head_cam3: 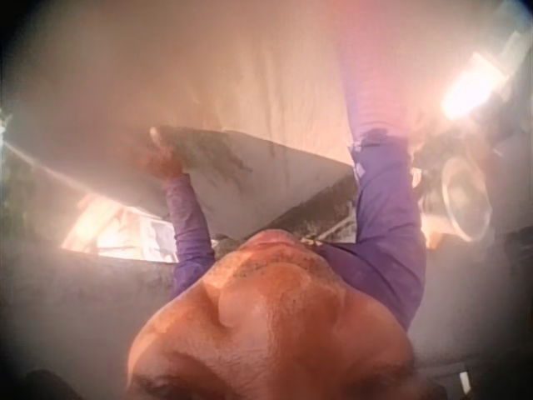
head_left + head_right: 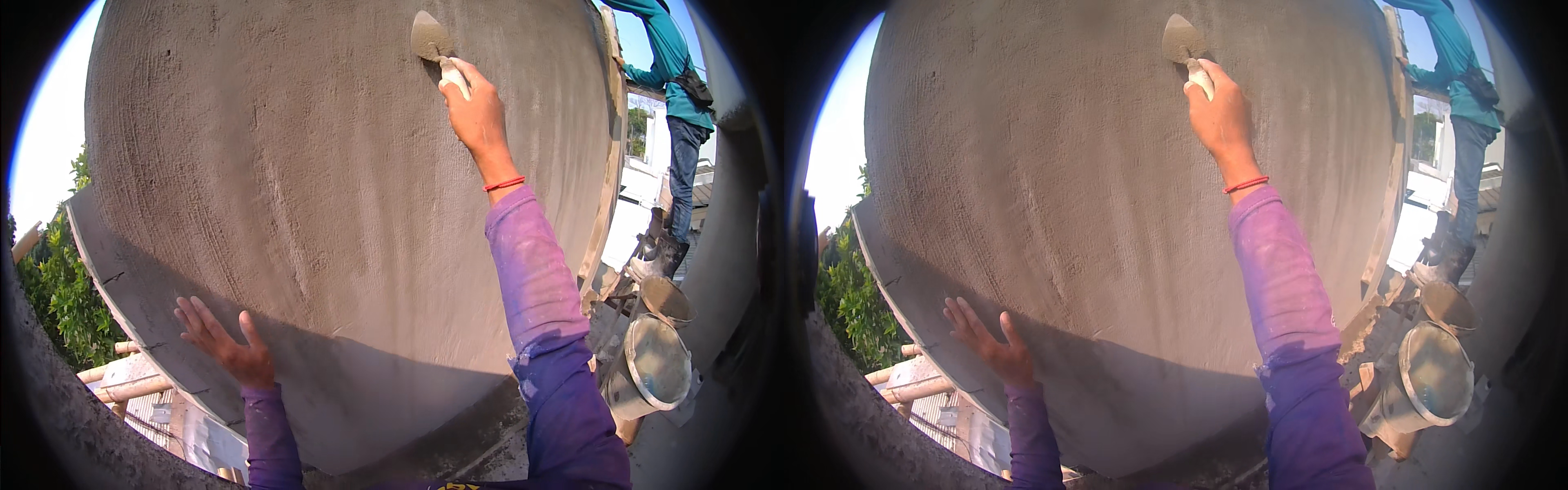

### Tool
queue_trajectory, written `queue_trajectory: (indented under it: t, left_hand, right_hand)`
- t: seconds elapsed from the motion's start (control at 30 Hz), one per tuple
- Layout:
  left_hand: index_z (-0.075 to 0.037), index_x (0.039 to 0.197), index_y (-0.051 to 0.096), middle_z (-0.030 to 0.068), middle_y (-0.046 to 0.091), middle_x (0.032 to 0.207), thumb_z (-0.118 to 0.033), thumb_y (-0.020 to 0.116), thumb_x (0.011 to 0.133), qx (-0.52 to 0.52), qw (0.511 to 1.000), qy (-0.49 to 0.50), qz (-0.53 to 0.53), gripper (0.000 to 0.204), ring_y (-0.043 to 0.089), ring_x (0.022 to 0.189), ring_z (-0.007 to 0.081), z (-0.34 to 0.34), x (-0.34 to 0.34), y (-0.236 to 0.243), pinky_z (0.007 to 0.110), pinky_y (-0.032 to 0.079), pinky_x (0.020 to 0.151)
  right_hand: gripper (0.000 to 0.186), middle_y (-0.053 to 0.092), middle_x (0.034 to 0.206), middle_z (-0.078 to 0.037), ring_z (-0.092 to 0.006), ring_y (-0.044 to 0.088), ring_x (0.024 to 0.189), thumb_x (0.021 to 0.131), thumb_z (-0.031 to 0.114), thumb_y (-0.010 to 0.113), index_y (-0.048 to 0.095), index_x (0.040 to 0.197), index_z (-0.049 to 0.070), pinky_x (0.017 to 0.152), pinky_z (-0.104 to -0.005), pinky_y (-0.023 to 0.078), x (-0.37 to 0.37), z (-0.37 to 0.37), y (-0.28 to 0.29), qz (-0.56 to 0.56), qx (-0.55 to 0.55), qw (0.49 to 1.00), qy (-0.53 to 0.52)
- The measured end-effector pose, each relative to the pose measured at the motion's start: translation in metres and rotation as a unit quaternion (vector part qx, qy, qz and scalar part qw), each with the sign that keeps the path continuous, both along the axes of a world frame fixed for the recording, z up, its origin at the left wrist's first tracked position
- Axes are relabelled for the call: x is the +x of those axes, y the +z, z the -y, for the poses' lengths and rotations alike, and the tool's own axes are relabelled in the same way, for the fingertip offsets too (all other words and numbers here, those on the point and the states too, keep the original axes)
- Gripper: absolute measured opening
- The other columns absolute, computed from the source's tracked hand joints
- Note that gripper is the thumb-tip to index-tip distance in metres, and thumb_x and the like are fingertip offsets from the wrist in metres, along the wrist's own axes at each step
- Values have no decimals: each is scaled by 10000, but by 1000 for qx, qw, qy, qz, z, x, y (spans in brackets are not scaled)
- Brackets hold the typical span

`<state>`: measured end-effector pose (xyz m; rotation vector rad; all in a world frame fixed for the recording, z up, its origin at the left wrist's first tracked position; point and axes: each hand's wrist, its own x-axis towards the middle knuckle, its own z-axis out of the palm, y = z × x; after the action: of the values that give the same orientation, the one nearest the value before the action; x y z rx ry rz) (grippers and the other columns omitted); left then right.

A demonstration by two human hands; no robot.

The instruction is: The person smooths a vertical wall surface with a trowel, moving the tool in consistent strokes to even the plaster. The person then steps back and scrapes excess material from the trowel using a small metal object.

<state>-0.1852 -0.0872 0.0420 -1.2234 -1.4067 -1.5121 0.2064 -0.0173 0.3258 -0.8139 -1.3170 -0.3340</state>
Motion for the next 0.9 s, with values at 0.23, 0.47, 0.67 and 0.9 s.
queue_trajectory:
  t: [0.23, 0.47, 0.67, 0.9]
  left_hand:
    - [-42, 1736, 254, 188, 224, 1814, -447, 604, 1071, -13, 997, 43, -55, 854, 197, 1684, 397, -8, -38, -18, 646, 146, 1336]
    - [-15, 1724, 271, 194, 244, 1806, -540, 554, 1081, -28, 993, 64, -98, 877, 212, 1681, 384, -22, -53, -35, 624, 129, 1343]
    - [-18, 1723, 284, 196, 273, 1795, -573, 517, 1092, -5, 994, 54, -92, 872, 222, 1679, 380, -29, -51, -35, 626, 137, 1341]
    - [-17, 1718, 300, 185, 288, 1792, -593, 495, 1102, -3, 995, 50, -83, 866, 245, 1672, 377, -28, -49, -36, 628, 150, 1338]
  right_hand:
    - [485, 767, 1255, -238, -379, 754, 1166, 1026, 188, 655, 622, 1481, 25, 1006, -433, 563, -72, 16, -126, -66, 3, 997, 40]
    - [509, 765, 1251, -179, -239, 760, 1041, 1032, 133, 664, 599, 1525, 24, 918, -356, 579, -105, 16, -171, -41, 38, 998, -17]
    - [518, 703, 1416, -262, -380, 691, 1315, 1035, 184, 651, 600, 1500, -39, 1105, -419, 519, -121, 40, -142, -120, -78, 986, 90]
    - [518, 710, 1395, -270, -379, 694, 1305, 1027, 182, 663, 609, 1485, -53, 1101, -419, 520, -126, 41, -149, -166, -87, 977, 101]
